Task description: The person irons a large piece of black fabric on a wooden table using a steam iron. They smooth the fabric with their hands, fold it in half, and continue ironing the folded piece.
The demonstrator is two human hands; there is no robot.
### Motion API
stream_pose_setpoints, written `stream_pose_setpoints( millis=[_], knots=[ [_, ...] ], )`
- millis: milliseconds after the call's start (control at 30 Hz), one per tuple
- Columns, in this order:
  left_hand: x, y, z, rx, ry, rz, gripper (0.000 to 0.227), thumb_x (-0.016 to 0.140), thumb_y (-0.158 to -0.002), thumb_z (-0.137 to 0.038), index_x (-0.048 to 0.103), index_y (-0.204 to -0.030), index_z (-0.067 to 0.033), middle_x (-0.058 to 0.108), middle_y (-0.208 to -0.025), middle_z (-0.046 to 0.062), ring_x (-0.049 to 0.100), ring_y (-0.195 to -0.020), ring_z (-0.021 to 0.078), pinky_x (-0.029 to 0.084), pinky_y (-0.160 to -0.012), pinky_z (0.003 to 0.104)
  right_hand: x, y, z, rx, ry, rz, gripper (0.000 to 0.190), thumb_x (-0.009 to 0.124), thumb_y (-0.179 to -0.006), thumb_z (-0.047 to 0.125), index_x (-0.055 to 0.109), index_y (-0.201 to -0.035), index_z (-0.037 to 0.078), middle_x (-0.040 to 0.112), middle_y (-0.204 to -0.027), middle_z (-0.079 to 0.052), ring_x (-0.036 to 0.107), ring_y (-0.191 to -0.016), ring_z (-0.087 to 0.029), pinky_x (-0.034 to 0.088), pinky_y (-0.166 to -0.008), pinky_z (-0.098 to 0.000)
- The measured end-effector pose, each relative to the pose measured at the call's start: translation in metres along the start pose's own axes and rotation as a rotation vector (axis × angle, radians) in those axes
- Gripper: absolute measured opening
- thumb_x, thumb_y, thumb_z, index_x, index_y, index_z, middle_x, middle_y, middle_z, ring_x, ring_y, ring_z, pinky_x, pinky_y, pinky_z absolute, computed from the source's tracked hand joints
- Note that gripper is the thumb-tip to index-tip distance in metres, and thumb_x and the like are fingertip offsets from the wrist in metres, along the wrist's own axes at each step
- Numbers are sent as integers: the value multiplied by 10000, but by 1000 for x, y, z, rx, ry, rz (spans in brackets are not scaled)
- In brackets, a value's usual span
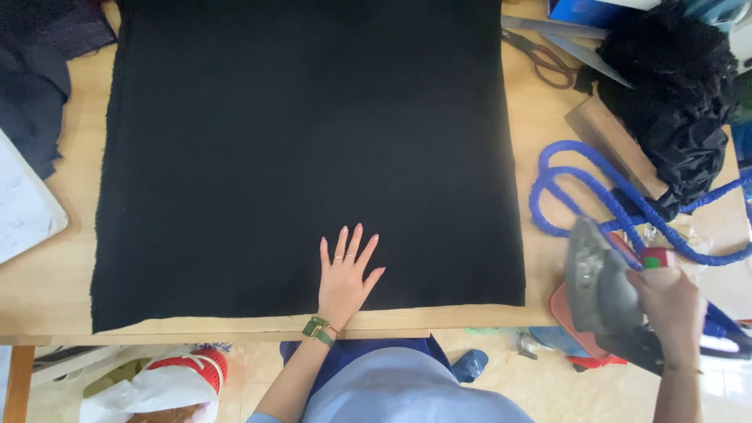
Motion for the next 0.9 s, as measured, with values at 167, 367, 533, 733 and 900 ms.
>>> stream_pose_setpoints(
  millis=[167, 367, 533, 733, 900],
  knots=[
    [2, -1, 2, -10, 64, 46, 627, 487, -1011, -558, 447, -1548, -237, 343, -1650, 116, 319, -1518, 352, 219, -1192, 636, 21, 65, 122, -212, 361, 234, 597, 629, -854, 655, 743, -1088, 118, 796, -945, -208, 720, -998, -444, 494, -788, -476],
    [33, 22, 7, 33, 284, -91, 308, 509, -1061, -373, 653, -1262, -190, 509, -1524, 43, 385, -1478, 245, 238, -1227, 543, 67, 132, 239, -655, 385, 236, 804, 633, -791, 784, 663, -1263, 133, 798, -888, -217, 780, -957, -367, 600, -881, -468],
    [11, 77, 16, 90, 336, -64, 252, 541, -1052, -296, 670, -1241, -192, 560, -1453, 12, 444, -1431, 216, 272, -1217, 514, 109, 188, 311, -1064, 358, -16, 685, 596, -804, 812, 688, -1051, 180, 724, -618, -66, 774, -705, -227, 593, -742, -326],
    [-3, 109, 42, 69, 396, 34, 244, 546, -1034, -247, 663, -1244, -204, 536, -1478, -14, 412, -1452, 216, 249, -1227, 517, 133, 212, 390, -1294, 364, -121, 597, 523, -884, 807, 662, -919, 228, 682, -550, -27, 741, -617, -194, 568, -671, -287],
    [-2, 113, 56, 57, 381, 28, 233, 576, -1028, -248, 663, -1239, -205, 544, -1467, -9, 427, -1446, 218, 254, -1236, 527, 151, 199, 465, -1361, 284, -249, 598, 585, -906, 778, 662, -856, 187, 654, -535, -74, 727, -579, -265, 568, -613, -345]
  ],
)
Point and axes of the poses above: each hand's wrist, its own y-axis away from the middle knuckle, its own x-axis out of the palm, z = x × y, the point moved 8 cm from there along -y, towards the middle knuckle
